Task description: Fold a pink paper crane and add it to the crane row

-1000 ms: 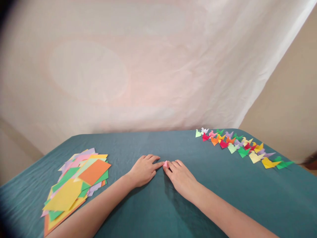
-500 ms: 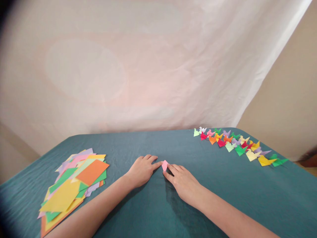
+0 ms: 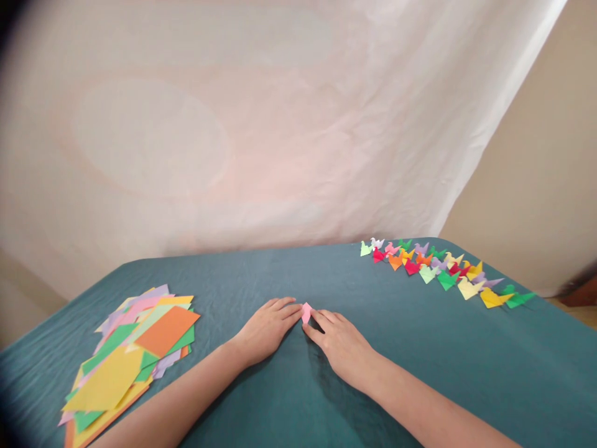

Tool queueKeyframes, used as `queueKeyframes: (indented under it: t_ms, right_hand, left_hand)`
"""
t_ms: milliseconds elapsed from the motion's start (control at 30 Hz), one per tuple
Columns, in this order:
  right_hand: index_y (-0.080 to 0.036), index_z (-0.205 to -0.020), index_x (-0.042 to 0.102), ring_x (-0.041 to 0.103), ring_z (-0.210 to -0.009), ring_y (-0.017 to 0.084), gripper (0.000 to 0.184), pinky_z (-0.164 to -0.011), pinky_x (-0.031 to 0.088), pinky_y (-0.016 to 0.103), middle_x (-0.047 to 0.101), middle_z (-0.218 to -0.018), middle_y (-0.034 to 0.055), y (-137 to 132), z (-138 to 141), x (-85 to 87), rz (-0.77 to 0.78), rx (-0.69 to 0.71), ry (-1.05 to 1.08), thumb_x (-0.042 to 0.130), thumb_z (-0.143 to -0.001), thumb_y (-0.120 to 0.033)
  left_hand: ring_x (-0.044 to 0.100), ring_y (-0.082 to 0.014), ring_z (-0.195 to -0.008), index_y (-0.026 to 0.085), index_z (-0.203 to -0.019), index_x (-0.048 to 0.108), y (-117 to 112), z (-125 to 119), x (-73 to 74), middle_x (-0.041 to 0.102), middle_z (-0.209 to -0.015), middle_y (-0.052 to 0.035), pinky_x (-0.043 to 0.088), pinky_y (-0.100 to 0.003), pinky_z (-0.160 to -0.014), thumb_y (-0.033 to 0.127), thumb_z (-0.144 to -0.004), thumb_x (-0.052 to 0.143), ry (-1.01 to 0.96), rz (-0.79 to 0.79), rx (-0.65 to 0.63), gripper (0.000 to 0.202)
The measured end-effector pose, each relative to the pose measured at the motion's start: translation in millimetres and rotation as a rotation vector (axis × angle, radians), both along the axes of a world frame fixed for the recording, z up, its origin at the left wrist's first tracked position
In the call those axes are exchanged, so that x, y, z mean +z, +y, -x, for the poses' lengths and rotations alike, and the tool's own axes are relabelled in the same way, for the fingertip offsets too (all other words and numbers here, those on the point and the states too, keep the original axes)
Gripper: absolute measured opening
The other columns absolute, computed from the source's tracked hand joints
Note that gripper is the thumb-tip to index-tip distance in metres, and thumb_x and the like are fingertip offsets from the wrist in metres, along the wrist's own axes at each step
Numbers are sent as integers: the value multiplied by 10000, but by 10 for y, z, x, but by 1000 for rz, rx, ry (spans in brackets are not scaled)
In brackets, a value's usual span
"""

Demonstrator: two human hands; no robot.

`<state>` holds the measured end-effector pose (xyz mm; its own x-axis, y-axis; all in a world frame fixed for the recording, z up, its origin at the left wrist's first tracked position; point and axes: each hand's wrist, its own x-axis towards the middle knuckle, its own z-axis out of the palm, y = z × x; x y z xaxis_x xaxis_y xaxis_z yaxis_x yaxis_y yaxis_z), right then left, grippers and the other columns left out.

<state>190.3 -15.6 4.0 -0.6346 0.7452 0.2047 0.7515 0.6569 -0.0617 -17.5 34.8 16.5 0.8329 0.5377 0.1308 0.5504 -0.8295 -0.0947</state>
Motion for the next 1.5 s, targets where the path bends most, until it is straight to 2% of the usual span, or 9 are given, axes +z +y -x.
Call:
queueKeyframes:
  t_ms: [233, 467, 600, 967, 1200, 1500]
  right_hand:
    - [-254, -1190, 556, 462, -1133, 195, 414, -930, 390, 370, 530, -1257, 65, 76, -100, -66, 37, 26, 147, 405, -840, -92]
    - [-205, -1210, 530, 513, -1011, 185, 536, -882, 407, 366, 602, -1131, 59, 153, -98, -131, 45, -34, 328, 361, -751, 13]
    - [-213, -1147, 575, 511, -981, 188, 502, -851, 411, 364, 604, -1081, 64, 169, -75, -150, 34, -48, 328, 374, -750, 18]
    - [-210, -1134, 589, 501, -974, 192, 414, -832, 408, 361, 590, -1098, 70, 186, -63, -182, 18, -49, 283, 398, -818, -24]
    - [-239, -1204, 540, 498, -1004, 186, 511, -855, 411, 361, 584, -1122, 56, 146, -58, -157, 4, -49, 314, 393, -778, 1]
    - [-251, -1248, 498, 487, -1018, 192, 496, -854, 413, 371, 554, -1197, 58, 157, -54, -140, -7, -28, 266, 384, -818, -30]
  left_hand:
    - [407, -182, -1179, 220, -1254, 435, -25, 48, 54, 485, -1288, -29, 295, -324, -983, 169, -893, 392, -16, 12, -62, 367]
    - [438, -192, -1152, 255, -1258, 438, -16, 78, 63, 465, -1305, -54, 334, -347, -950, 170, -889, 402, -36, 36, -104, 380]
    - [423, -213, -1176, 263, -1247, 454, -5, 100, 67, 440, -1326, -67, 338, -369, -956, 161, -873, 417, -39, 56, -126, 390]
    - [396, -234, -1218, 290, -1249, 455, 7, 128, 107, 413, -1341, -79, 309, -422, -1000, 51, -764, 454, -36, 126, -186, 541]
    - [348, -227, -1257, 233, -1279, 415, -24, 133, 22, 362, -1384, -101, 293, -379, -1029, 84, -763, 473, -51, 129, -138, 540]
    - [348, -182, -1255, 195, -1336, 294, -66, 97, 53, 372, -1385, -77, 254, -338, -1047, 104, -817, 404, -44, 111, -87, 538]
